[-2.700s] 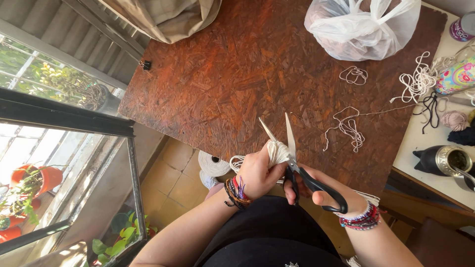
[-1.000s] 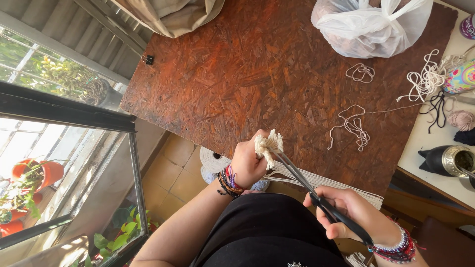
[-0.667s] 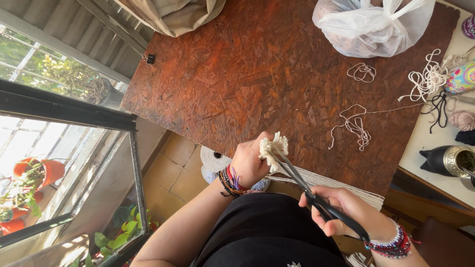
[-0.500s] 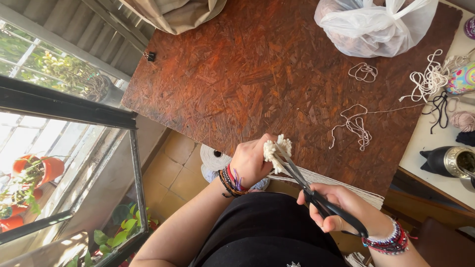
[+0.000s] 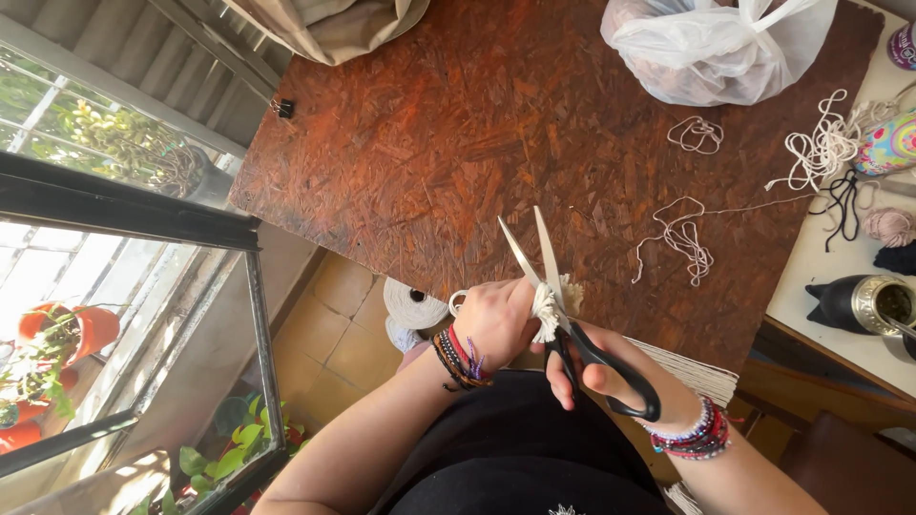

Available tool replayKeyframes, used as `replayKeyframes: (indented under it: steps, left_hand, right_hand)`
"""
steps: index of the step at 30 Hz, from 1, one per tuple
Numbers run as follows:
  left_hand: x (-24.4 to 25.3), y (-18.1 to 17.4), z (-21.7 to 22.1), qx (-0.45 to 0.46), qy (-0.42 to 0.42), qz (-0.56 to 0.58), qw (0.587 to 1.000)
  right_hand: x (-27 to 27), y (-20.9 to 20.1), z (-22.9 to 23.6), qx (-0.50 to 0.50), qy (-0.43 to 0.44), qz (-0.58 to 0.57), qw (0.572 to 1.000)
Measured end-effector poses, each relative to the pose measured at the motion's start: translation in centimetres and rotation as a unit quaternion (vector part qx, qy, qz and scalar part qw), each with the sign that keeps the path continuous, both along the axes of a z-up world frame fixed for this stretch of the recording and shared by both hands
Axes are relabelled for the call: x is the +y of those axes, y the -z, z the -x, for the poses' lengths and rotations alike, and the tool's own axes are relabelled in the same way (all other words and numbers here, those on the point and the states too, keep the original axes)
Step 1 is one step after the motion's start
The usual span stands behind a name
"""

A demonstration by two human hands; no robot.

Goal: Measuring, cutting, and wrapping yarn around wooden frames to assemble a furniture piece.

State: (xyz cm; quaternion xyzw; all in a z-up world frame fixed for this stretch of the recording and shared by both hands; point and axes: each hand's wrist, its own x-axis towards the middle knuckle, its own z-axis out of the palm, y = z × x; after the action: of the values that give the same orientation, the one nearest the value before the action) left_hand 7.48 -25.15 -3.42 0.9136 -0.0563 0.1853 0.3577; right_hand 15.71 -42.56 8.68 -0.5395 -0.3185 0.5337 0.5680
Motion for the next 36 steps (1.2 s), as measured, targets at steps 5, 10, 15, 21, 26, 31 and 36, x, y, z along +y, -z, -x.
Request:
replayKeyframes:
  steps: [5,10,15,21,26,31,36]
  left_hand:
    - [0.7,-0.6,0.1,0.062,-0.01,0.04,0.997]
    - [1.3,-1.3,0.1,0.064,-0.004,0.209,0.976]
    - [1.2,3.0,-0.8,-0.048,-0.047,0.09,0.994]
    - [1.7,0.7,-0.2,0.022,-0.032,0.17,0.985]
    - [2.2,-0.5,-0.2,-0.001,-0.008,0.214,0.977]
    - [2.4,0.2,-0.3,-0.033,0.001,0.359,0.933]
    - [1.7,-0.5,-0.6,-0.029,0.018,0.358,0.933]
  right_hand:
    - [-1.1,1.4,0.8,0.092,0.097,0.072,0.988]
    - [-3.2,2.7,0.7,-0.025,0.084,0.135,0.987]
    - [-2.9,1.0,0.8,-0.306,-0.04,0.183,0.933]
    - [-4.4,1.7,0.0,-0.219,0.053,0.237,0.945]
    - [-4.4,2.9,-1.1,-0.135,0.107,0.279,0.944]
    - [-5.5,8.6,-2.1,-0.111,0.237,0.18,0.948]
    - [-3.9,20.2,-4.7,-0.43,0.148,0.38,0.805]
